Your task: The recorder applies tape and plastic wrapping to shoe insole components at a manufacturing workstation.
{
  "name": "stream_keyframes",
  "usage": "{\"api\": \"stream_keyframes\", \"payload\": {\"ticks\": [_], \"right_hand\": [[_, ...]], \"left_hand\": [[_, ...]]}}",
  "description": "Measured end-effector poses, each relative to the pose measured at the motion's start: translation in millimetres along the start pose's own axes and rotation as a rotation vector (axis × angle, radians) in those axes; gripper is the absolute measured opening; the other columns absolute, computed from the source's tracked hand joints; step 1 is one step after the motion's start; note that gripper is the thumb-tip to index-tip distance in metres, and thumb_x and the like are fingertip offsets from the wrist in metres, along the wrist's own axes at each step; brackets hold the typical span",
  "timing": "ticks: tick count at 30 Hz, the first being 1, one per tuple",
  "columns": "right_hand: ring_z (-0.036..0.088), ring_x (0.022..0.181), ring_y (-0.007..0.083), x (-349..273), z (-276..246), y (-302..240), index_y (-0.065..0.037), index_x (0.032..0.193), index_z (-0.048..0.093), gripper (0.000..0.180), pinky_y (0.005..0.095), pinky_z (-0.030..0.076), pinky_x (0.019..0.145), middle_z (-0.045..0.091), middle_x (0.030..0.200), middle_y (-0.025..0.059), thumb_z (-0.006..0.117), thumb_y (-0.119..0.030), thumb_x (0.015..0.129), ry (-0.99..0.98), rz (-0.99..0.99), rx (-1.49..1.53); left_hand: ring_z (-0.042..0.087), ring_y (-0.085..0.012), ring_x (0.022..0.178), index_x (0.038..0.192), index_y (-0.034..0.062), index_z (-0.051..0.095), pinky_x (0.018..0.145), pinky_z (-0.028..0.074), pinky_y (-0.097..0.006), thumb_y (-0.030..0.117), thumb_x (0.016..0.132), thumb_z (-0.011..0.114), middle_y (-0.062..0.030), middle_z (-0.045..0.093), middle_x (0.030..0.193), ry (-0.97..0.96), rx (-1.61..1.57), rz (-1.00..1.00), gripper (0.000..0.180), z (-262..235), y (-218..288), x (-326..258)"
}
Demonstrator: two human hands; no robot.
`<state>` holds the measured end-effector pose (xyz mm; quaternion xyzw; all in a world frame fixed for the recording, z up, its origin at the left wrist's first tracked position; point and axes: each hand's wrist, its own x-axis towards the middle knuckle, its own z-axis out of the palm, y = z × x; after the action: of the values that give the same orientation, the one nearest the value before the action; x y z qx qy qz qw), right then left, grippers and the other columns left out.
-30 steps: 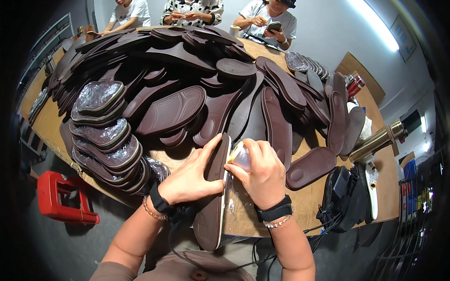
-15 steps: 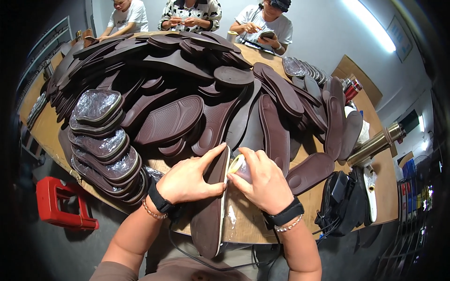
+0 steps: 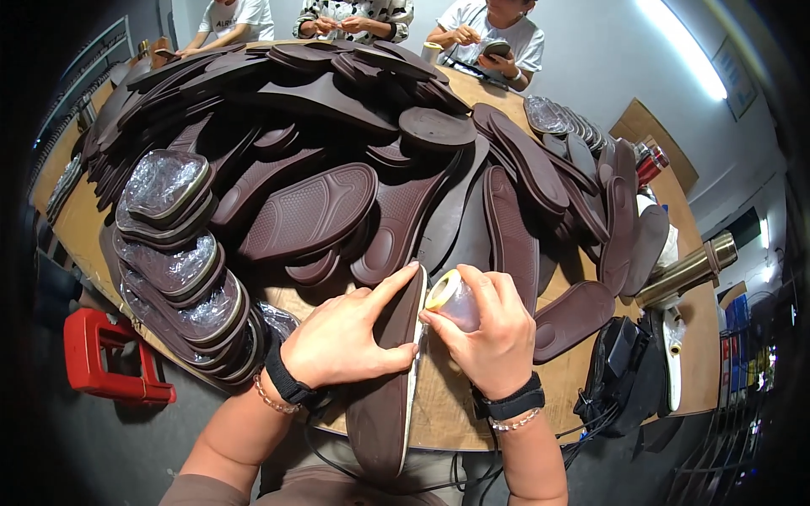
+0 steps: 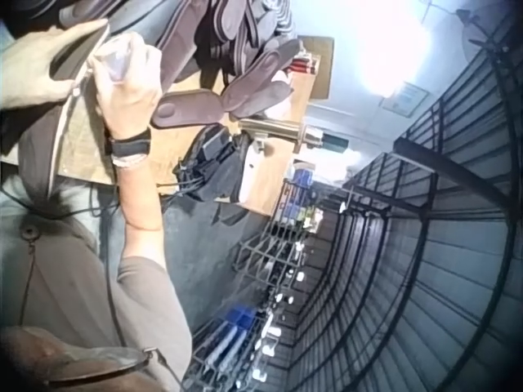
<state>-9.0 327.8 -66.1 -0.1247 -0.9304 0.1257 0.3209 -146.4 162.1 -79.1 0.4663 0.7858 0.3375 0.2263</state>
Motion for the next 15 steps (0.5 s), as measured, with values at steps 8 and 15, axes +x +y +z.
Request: {"api": "stream_keyframes", "payload": {"ticks": [8, 15], "right_hand": [[0.07, 0.087, 0.0338, -4.4, 6.4, -1.2, -0.006, 0.121, 0.068, 0.061, 0.0421, 0.058, 0.073, 0.066, 0.102, 0.0126, 0.094, -0.028, 0.071, 0.016, -0.017, -0.036], [0.07, 0.088, 0.0339, -4.7, 6.8, -1.5, -0.006, 0.121, 0.067, 0.06, 0.0423, 0.058, 0.073, 0.065, 0.103, 0.012, 0.094, -0.028, 0.071, 0.008, -0.009, -0.042]], "left_hand": [[0.069, -0.0496, 0.101, 0.164, 0.0139, 0.034, 0.093, 0.056, -0.052, 0.044, 0.08, 0.075, -0.0328, 0.07, 0.105, 0.009, 0.007, 0.004, 0.098, 0.6, -0.8, -2.1], [0.069, -0.051, 0.101, 0.164, 0.0131, 0.034, 0.093, 0.056, -0.052, 0.044, 0.08, 0.075, -0.0337, 0.07, 0.104, 0.003, -0.005, 0.015, 0.098, 2.1, -2.2, -0.5]]}}
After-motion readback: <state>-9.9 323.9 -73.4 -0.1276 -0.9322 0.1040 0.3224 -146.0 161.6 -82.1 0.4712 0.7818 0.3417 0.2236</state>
